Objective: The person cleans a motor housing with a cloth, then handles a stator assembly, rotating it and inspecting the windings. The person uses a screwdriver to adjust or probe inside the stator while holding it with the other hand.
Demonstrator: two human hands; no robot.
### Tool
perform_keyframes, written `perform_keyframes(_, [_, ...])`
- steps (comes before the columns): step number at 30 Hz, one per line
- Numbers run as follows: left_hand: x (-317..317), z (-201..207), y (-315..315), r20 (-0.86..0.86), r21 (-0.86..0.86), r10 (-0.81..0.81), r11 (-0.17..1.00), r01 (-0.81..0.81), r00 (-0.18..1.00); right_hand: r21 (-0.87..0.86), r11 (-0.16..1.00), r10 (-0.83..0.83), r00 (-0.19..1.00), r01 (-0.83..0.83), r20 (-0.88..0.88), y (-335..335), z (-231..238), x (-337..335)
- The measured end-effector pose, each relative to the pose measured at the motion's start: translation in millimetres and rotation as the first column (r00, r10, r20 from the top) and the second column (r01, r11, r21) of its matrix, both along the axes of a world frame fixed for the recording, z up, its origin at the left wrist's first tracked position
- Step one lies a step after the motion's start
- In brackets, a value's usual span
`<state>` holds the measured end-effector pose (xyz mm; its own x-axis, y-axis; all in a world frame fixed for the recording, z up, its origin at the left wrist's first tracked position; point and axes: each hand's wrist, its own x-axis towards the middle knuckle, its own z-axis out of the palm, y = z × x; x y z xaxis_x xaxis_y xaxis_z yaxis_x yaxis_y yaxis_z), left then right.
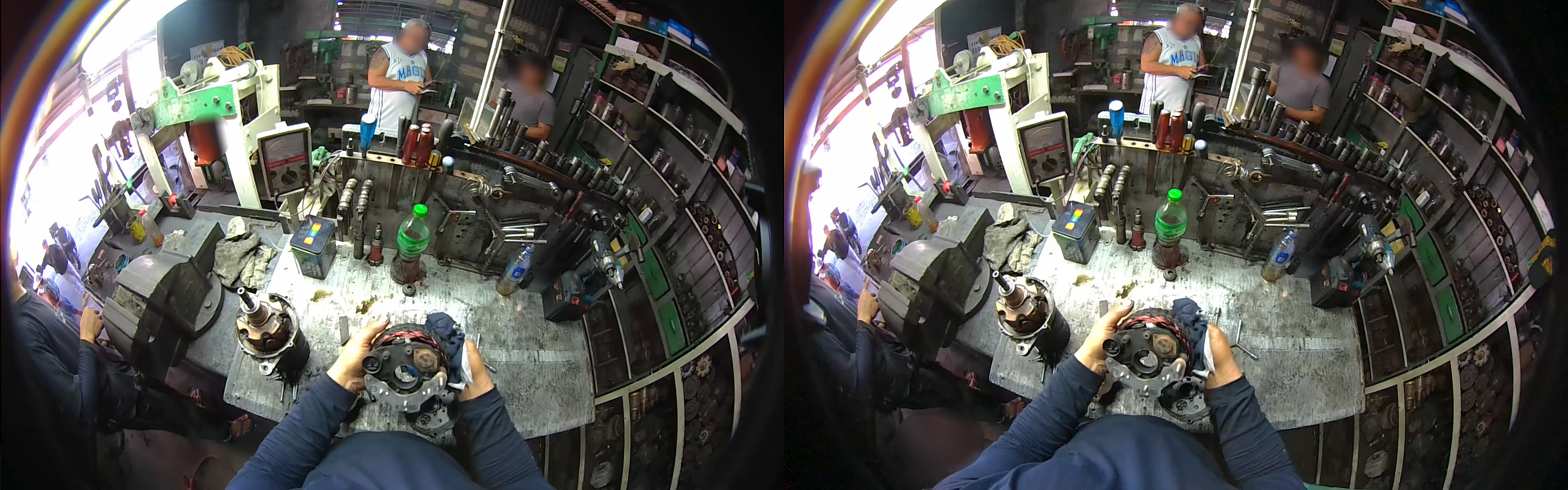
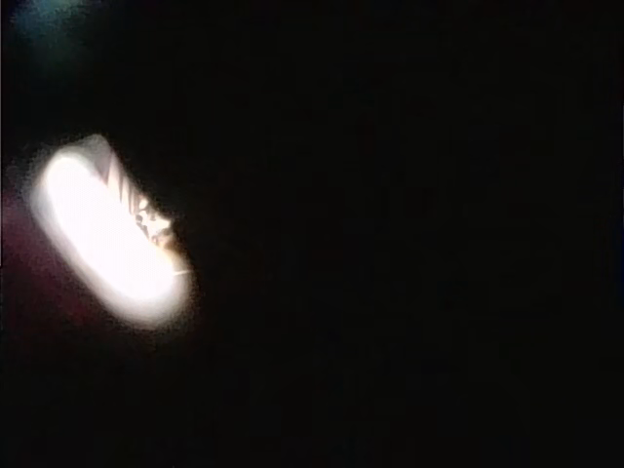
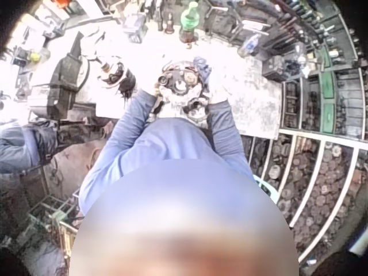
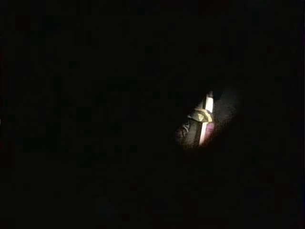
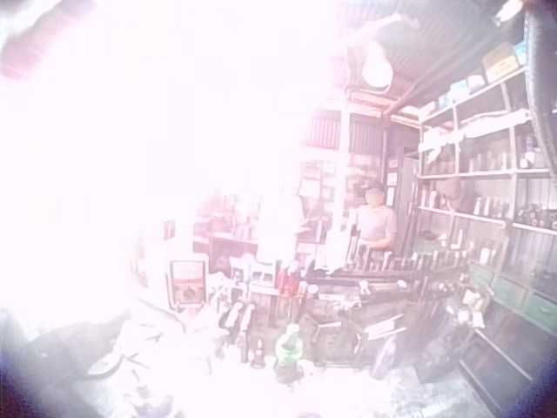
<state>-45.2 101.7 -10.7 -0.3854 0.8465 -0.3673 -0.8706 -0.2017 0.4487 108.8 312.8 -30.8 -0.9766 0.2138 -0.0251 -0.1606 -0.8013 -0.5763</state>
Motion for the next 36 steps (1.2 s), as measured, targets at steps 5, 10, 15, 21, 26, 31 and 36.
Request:
perform_keyframes(5, [12,-5,9,0.146,0.259,0.089,0.958,-0.125,0.985,0.284,0.921,-0.238,0.962,0.268,-0.137,-45,21,-4])
perform_keyframes(10, [21,6,18,0.007,0.341,0.223,0.916,-0.212,0.975,0.191,0.902,-0.417,0.897,0.388,0.148,-60,33,-14])
perform_keyframes(15, [23,3,10,0.029,0.295,0.195,0.936,-0.194,0.980,0.472,0.865,-0.349,0.880,0.170,0.324,-32,43,-10])
perform_keyframes(21, [15,3,1,0.009,0.255,0.013,0.967,-0.015,1.000,0.862,0.499,0.017,0.996,-0.086,0.090,-21,113,-12])
perform_keyframes(26, [34,9,5,-0.059,-0.008,0.030,0.999,-0.031,0.998,0.961,0.065,0.270,0.931,-0.270,0.243,0,138,-49])
perform_keyframes(31, [28,13,1,0.071,-0.023,0.084,0.996,-0.082,0.994,0.823,0.500,0.198,0.961,-0.270,0.194,2,108,-33])
perform_keyframes(36, [3,3,-10,-0.012,0.290,0.259,0.925,-0.245,0.966,0.368,0.926,-0.022,0.964,-0.079,0.263,-47,44,16])
